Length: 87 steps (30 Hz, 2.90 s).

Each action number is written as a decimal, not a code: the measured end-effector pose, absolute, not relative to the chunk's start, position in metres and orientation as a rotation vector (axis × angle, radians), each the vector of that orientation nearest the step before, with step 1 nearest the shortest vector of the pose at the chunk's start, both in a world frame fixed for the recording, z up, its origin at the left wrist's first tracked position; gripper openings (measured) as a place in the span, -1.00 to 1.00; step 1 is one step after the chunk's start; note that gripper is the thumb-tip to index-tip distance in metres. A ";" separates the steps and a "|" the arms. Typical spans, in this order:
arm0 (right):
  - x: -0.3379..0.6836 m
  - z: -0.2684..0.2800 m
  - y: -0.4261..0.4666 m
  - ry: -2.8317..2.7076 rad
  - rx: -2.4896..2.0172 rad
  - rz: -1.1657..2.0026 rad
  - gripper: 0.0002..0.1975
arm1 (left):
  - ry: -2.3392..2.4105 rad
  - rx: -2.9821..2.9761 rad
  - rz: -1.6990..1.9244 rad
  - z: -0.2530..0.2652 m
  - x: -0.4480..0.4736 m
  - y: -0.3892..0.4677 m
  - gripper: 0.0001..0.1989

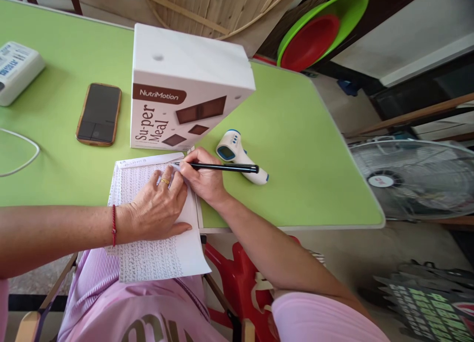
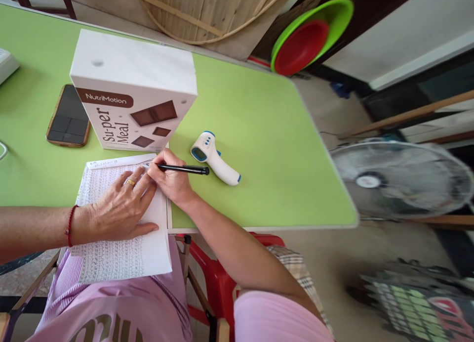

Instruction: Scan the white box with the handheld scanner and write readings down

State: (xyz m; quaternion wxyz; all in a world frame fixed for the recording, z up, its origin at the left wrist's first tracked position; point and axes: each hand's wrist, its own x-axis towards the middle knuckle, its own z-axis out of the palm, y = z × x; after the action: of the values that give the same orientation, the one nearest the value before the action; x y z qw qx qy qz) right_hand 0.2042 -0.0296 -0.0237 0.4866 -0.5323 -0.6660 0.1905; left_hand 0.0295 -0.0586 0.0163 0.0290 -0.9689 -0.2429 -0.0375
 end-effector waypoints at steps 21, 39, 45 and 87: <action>0.206 -0.023 -0.029 -1.592 -1.326 0.428 -0.86 | -0.741 -2.966 -0.123 0.016 0.029 -0.059 -0.16; 0.204 -0.024 -0.029 -1.566 -1.331 0.456 -0.86 | -0.735 -2.967 -0.086 0.018 0.029 -0.059 -0.16; 0.204 -0.024 -0.029 -1.579 -1.354 0.478 -0.86 | -0.725 -2.973 -0.117 0.016 0.029 -0.058 -0.15; 0.217 -0.022 -0.032 -1.528 -1.255 0.086 -0.84 | -0.686 -2.960 -0.125 0.014 0.027 -0.056 -0.16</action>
State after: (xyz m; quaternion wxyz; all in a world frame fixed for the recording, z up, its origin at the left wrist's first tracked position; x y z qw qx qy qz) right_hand 0.2170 -0.0321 -0.0215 0.5490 -0.5298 -0.6454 0.0364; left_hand 0.0275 -0.0559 0.0145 0.0505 -0.9721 -0.2253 -0.0410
